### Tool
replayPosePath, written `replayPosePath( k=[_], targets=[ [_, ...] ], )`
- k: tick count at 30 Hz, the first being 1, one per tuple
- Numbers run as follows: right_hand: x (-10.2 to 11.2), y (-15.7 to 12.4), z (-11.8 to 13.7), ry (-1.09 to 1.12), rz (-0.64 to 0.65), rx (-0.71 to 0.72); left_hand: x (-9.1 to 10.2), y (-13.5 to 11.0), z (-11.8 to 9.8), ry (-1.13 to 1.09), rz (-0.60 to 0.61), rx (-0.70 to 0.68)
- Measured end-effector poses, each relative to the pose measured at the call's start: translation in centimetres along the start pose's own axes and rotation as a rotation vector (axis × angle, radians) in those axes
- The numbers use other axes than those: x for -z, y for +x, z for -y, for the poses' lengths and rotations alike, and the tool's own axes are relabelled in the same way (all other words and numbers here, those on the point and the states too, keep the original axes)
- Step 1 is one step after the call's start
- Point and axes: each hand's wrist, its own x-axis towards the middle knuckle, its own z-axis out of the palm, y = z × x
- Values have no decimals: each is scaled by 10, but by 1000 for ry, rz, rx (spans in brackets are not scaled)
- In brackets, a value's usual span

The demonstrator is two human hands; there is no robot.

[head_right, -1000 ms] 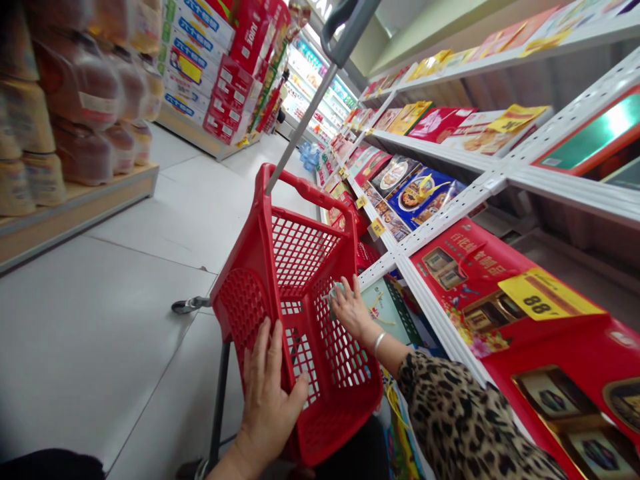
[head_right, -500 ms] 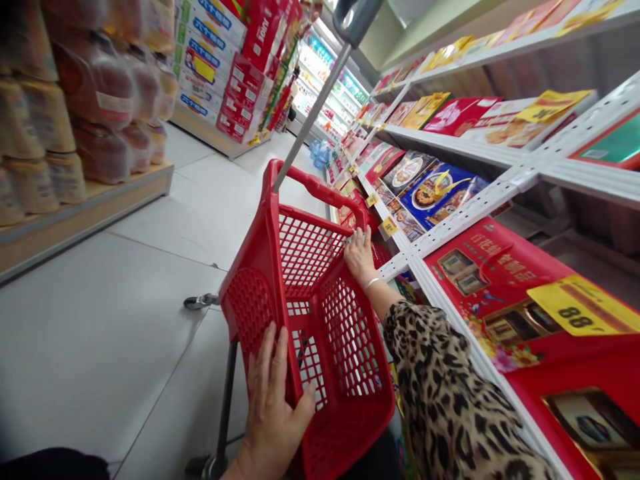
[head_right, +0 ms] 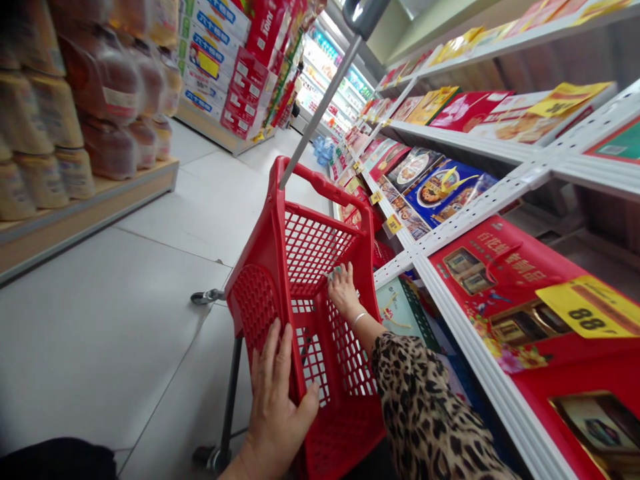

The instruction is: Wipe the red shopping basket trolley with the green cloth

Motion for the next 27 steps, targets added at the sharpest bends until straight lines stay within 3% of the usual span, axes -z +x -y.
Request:
replayPosePath(
  k=[6,11,27],
  targets=[
    [15,-28,10,101,148,45,0,-1,0,14,30,3],
    [32,-61,7,169,199,104,-1,2,0,19,35,-11],
    [101,-188,5,302,202,68,2,13,12,-1,88,-4]
  ],
)
